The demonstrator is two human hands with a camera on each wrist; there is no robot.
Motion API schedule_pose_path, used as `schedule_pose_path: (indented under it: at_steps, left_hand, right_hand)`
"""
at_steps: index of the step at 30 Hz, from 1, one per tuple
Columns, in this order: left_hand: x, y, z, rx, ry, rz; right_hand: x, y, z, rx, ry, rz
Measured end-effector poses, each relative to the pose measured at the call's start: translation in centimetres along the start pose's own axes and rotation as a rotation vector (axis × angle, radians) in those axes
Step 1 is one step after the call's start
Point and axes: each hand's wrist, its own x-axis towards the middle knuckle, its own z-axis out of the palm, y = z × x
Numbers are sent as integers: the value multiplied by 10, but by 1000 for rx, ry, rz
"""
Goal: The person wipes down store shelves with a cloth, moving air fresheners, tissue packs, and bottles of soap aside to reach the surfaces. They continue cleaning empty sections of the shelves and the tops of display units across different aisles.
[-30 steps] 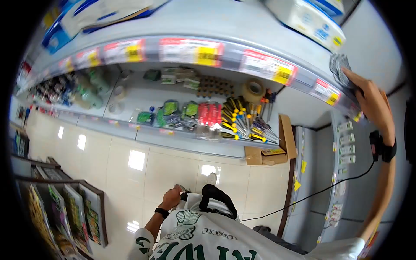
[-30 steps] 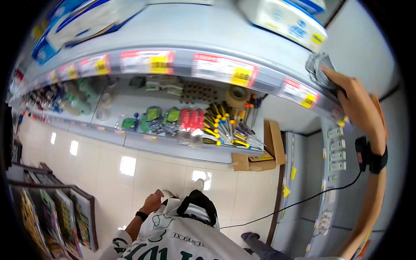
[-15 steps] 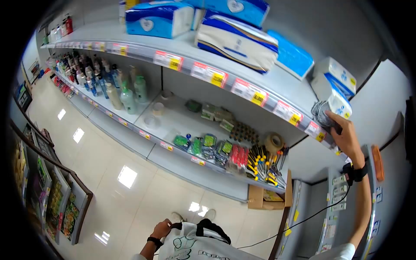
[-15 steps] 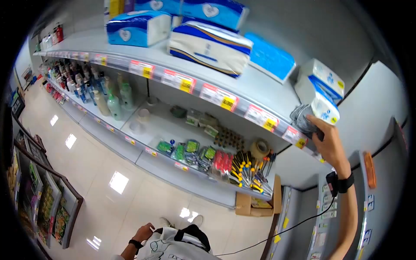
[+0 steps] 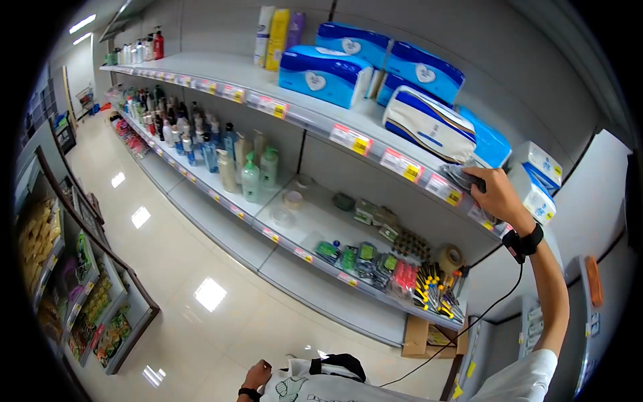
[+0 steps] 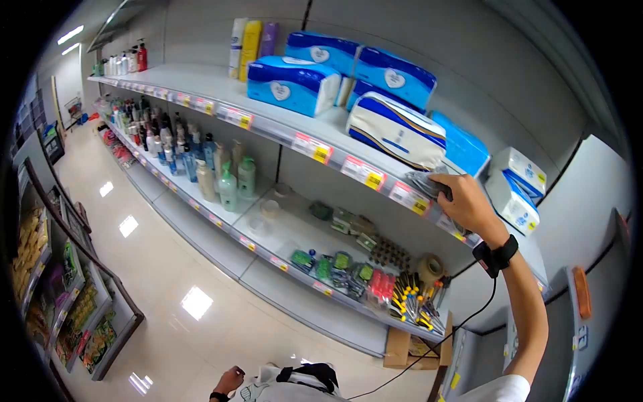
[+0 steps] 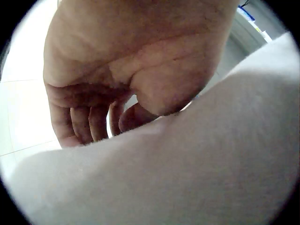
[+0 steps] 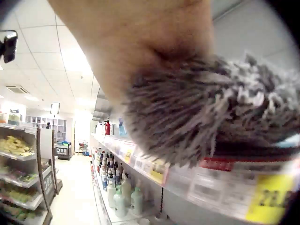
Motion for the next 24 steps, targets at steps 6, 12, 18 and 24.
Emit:
schedule_pose_path:
  at_steps: [6,12,18,24]
  left_hand:
    - [16,-85,32,-124,149,181]
    - [5,-50,-19,-434,43,-48]
    - [81,-49,-70,-136,22,157]
    - [101,217,-293,-573,-172,437]
  right_hand:
    - [36,-1,3,-23,-6,-119]
    - [-1,-7,-42,-267,70,164]
    - [-62,-106,5,-26,443,232]
    - [18,-184,181,716,175,-67]
